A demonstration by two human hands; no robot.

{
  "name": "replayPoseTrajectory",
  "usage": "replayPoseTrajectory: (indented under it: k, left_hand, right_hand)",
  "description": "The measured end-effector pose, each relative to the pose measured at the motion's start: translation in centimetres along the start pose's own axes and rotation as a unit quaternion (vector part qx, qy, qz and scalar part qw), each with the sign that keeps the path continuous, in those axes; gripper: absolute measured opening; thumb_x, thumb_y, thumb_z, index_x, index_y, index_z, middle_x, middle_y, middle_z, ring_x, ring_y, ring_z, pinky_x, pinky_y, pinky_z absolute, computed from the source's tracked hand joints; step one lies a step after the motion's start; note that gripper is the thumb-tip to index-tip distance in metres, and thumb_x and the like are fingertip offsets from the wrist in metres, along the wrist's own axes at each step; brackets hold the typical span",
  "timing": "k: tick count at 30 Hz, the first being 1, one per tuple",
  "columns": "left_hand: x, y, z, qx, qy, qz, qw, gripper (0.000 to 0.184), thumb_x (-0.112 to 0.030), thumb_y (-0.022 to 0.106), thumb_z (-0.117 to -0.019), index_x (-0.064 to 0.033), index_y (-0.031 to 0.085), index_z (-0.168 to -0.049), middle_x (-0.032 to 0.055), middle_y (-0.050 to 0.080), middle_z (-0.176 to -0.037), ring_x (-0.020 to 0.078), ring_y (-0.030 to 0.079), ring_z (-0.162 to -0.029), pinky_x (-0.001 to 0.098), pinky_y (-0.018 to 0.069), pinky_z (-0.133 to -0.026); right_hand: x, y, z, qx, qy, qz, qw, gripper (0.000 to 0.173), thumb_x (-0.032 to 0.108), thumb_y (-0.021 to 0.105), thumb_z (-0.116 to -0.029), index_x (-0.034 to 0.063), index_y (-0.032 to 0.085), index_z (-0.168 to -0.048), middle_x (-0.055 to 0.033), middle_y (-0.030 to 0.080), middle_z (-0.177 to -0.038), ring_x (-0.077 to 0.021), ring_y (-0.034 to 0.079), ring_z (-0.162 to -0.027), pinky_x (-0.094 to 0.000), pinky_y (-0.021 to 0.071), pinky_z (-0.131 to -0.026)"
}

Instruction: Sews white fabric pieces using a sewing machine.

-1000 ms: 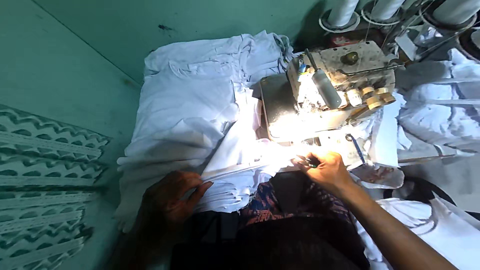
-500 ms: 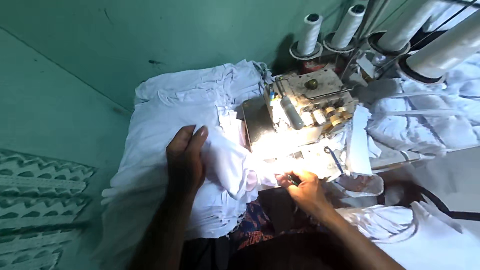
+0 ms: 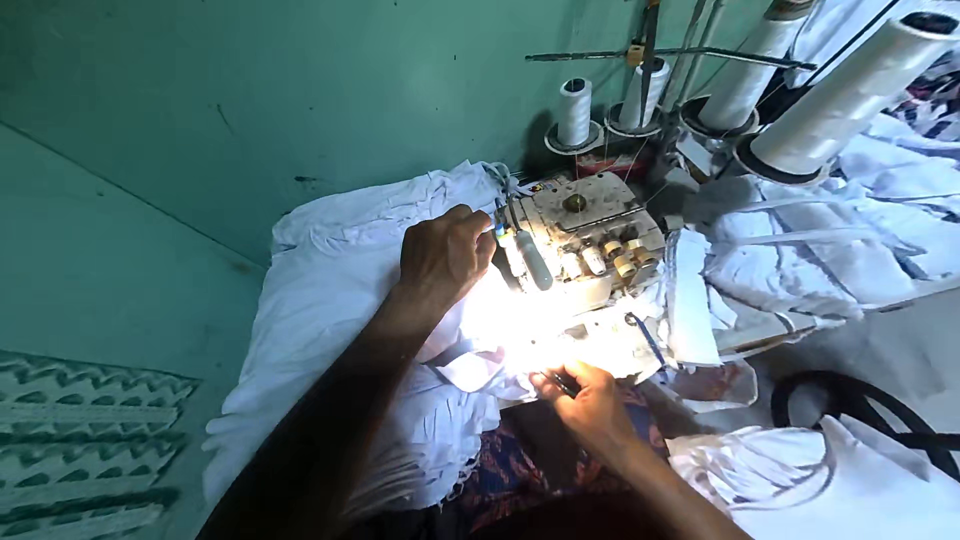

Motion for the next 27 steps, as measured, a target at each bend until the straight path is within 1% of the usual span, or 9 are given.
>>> replayPoseTrajectory:
  k: [7,11,14,16,18,21,24,26,27]
  left_hand:
    - [-0.9,-2.1,1.8,-0.041,0.014,0.042,0.998,0.018,-0.022,0.061,-0.0971,-0.0134,0.077,-0.1,0.0039,0.066,-0.081,0.0195,0.064,-0.067,0.04,0.0496,-0.054]
    - [-1.4,-3.4,4.0,-0.015,-0.025,0.151,0.988,0.018,-0.023,0.064,-0.0966,-0.0109,0.075,-0.105,0.0029,0.073,-0.098,0.0129,0.07,-0.087,0.036,0.0599,-0.076]
    - [-2.0,-3.8,6.4,0.033,-0.087,0.307,0.947,0.013,-0.023,0.072,-0.0908,-0.0176,0.071,-0.103,-0.0089,0.067,-0.078,0.0009,0.058,-0.06,0.0208,0.05,-0.053]
    - [-2.6,-3.7,8.1,0.103,-0.085,0.365,0.921,0.025,-0.024,0.074,-0.0908,-0.0181,0.068,-0.114,-0.0109,0.068,-0.077,-0.0005,0.061,-0.06,0.0184,0.0541,-0.054]
    - [-2.8,-3.5,9.8,0.192,-0.026,0.339,0.921,0.03,-0.034,0.069,-0.0953,-0.0157,0.069,-0.12,-0.0112,0.06,-0.072,-0.0031,0.054,-0.059,0.0156,0.0482,-0.054]
    - [-1.5,-2.7,12.2,0.285,0.071,0.203,0.934,0.031,-0.047,0.061,-0.0955,-0.0186,0.068,-0.086,-0.0083,0.056,-0.061,0.0018,0.051,-0.052,0.0244,0.0434,-0.047]
    - [1.6,-2.7,11.7,0.255,0.046,0.15,0.954,0.046,-0.062,0.063,-0.092,-0.0184,0.073,-0.084,-0.0034,0.067,-0.088,0.0131,0.065,-0.081,0.0414,0.0559,-0.068]
    - [2.2,-2.0,10.3,0.242,0.035,0.3,0.922,0.035,-0.048,0.061,-0.0984,-0.0177,0.072,-0.084,-0.0031,0.069,-0.123,0.0138,0.064,-0.117,0.0378,0.0551,-0.097]
    - [2.1,-1.0,9.7,0.25,0.005,0.4,0.882,0.028,-0.037,0.059,-0.0997,-0.0177,0.07,-0.084,-0.003,0.069,-0.127,0.0144,0.064,-0.121,0.0361,0.0549,-0.101]
  right_hand:
    - [0.8,-1.5,-0.1,-0.07,-0.027,-0.017,0.997,0.038,0.044,0.074,-0.0894,0.0104,0.07,-0.107,0.002,0.062,-0.088,-0.0048,0.054,-0.067,-0.0227,0.0494,-0.059]
    - [3.9,-1.9,-1.8,-0.095,-0.059,-0.081,0.99,0.04,0.043,0.069,-0.0944,0.0063,0.068,-0.11,-0.0015,0.063,-0.093,-0.0055,0.055,-0.07,-0.0232,0.0502,-0.06]
    - [6.0,-0.5,-3.5,-0.018,-0.017,-0.171,0.985,0.042,0.045,0.071,-0.0949,0.0071,0.071,-0.114,-0.0013,0.068,-0.092,-0.0067,0.063,-0.076,-0.0271,0.0561,-0.068]
    - [6.9,0.5,-4.1,0.047,-0.009,-0.233,0.971,0.028,0.035,0.071,-0.0969,0.0081,0.074,-0.105,0.004,0.064,-0.071,-0.0015,0.055,-0.057,-0.0208,0.0485,-0.054]
    - [7.5,0.3,-3.6,0.099,-0.031,-0.253,0.962,0.021,0.027,0.065,-0.1017,0.0068,0.073,-0.103,0.0039,0.064,-0.072,-0.0014,0.055,-0.056,-0.0194,0.0478,-0.053]
    - [7.7,-2.1,-1.9,0.099,-0.098,-0.212,0.967,0.021,0.023,0.059,-0.1055,0.0046,0.068,-0.103,0.0008,0.066,-0.081,-0.004,0.06,-0.063,-0.021,0.0526,-0.056]
    - [4.9,-3.8,-0.5,0.071,-0.08,-0.168,0.98,0.022,0.026,0.057,-0.1064,0.0062,0.066,-0.104,0.0019,0.064,-0.077,-0.0043,0.059,-0.06,-0.0218,0.0528,-0.053]
    - [2.3,-3.5,0.2,0.057,-0.024,-0.166,0.984,0.023,0.03,0.058,-0.1062,0.0078,0.064,-0.103,0.0019,0.061,-0.073,-0.0058,0.058,-0.056,-0.023,0.0517,-0.051]
    - [1.2,-3.1,0.6,0.048,0.006,-0.173,0.984,0.023,0.03,0.059,-0.1056,0.0078,0.063,-0.102,0.0015,0.062,-0.072,-0.0063,0.058,-0.055,-0.0231,0.0523,-0.05]
Point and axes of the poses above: each hand's wrist, its own z-axis away from the middle knuckle, its own y-axis out of the palm, x = y × z, the point moved 9 cm from there along -z, towards the middle knuckle
